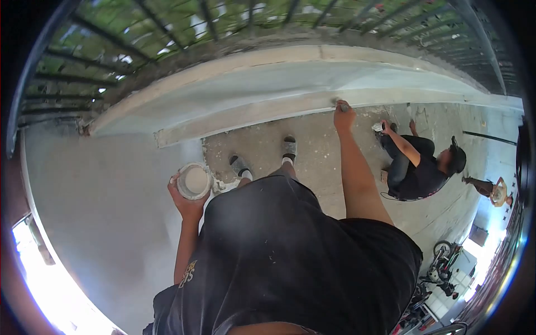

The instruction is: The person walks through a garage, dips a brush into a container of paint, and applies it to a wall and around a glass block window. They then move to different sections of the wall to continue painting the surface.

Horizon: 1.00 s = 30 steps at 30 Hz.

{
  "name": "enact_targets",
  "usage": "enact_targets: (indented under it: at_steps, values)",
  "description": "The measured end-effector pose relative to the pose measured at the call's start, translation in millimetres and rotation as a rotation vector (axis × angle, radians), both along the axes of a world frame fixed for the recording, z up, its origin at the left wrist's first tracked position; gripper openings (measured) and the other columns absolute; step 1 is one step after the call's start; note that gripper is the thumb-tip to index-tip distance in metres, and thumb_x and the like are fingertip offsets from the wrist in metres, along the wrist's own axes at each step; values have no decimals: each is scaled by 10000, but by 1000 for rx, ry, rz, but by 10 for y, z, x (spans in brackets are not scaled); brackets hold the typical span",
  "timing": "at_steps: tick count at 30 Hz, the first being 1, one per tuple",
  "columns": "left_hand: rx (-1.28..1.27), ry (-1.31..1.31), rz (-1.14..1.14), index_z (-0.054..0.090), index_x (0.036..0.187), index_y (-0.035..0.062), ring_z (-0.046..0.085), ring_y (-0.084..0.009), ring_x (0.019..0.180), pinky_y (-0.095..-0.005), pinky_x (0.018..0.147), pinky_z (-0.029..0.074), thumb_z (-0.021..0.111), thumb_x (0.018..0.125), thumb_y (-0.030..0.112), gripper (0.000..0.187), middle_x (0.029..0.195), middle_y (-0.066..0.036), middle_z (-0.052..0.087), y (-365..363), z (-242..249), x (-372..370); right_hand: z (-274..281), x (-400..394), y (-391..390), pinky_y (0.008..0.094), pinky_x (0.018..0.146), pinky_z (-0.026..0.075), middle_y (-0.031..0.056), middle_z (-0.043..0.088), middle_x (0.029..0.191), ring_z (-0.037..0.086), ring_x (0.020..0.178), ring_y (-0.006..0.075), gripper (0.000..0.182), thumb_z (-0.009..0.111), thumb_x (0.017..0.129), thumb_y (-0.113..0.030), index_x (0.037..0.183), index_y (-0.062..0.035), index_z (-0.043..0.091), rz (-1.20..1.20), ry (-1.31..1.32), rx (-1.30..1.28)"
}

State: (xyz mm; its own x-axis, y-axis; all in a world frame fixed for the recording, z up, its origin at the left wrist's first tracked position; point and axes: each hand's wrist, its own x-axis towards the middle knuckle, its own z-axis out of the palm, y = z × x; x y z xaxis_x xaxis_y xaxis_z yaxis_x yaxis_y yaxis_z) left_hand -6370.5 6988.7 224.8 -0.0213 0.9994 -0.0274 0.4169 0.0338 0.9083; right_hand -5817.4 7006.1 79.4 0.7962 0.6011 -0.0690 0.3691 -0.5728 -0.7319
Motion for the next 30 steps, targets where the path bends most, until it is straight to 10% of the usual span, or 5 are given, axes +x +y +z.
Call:
enact_targets:
  at_steps: [2, 8, 14, 21, 30]
  values:
    - [6, 2, -31, 342, 1357, 50, 472, -295, 1285, -422, 1101, 389, 914, 583, 61, 963, 1371, -163, 435, 67, 27, 230, -7, 232, -86, 443, 833, 538, 166, 686, 1065, 669, 969, 334, 360, 685, 786, -50, 1140, -115, 691, 303, -514, -217]
    - [125, 86, -236, 349, 1353, 38, 475, -298, 1281, -429, 1103, 377, 926, 576, 85, 969, 1355, -164, 447, 199, 384, 1049, 52, -1265, 68, 436, 969, 493, 157, 668, 1169, 620, 1121, 347, 348, 625, 833, -83, 1171, -140, 686, 832, 10, -107]
    - [145, 24, -342, 357, 1338, 34, 492, -294, 1244, -416, 1081, 377, 941, 572, 119, 967, 1326, -162, 456, 220, 658, 1743, 468, -313, -69, 446, 792, 539, 173, 725, 963, 704, 919, 350, 200, 585, 922, -217, 1047, -171, 734, 211, 396, -16]
    - [199, 69, -290, 342, 1345, 35, 463, -280, 1264, -407, 1082, 374, 942, 569, 113, 984, 1313, -144, 433, 75, 601, 2233, 375, 2187, -514, 419, 694, 527, 164, 689, 852, 689, 802, 309, 224, 613, 824, -25, 980, -148, 716, -147, -362, -57]
    - [190, 165, -327, 392, 1329, 40, 463, -296, 1242, -427, 1071, 371, 929, 558, 145, 946, 1296, -143, 444, 16, 898, 2840, 370, 231, -517, 433, 975, 489, 91, 697, 1074, 632, 1075, 311, 271, 692, 808, -98, 1066, -170, 732, 754, 242, 117]
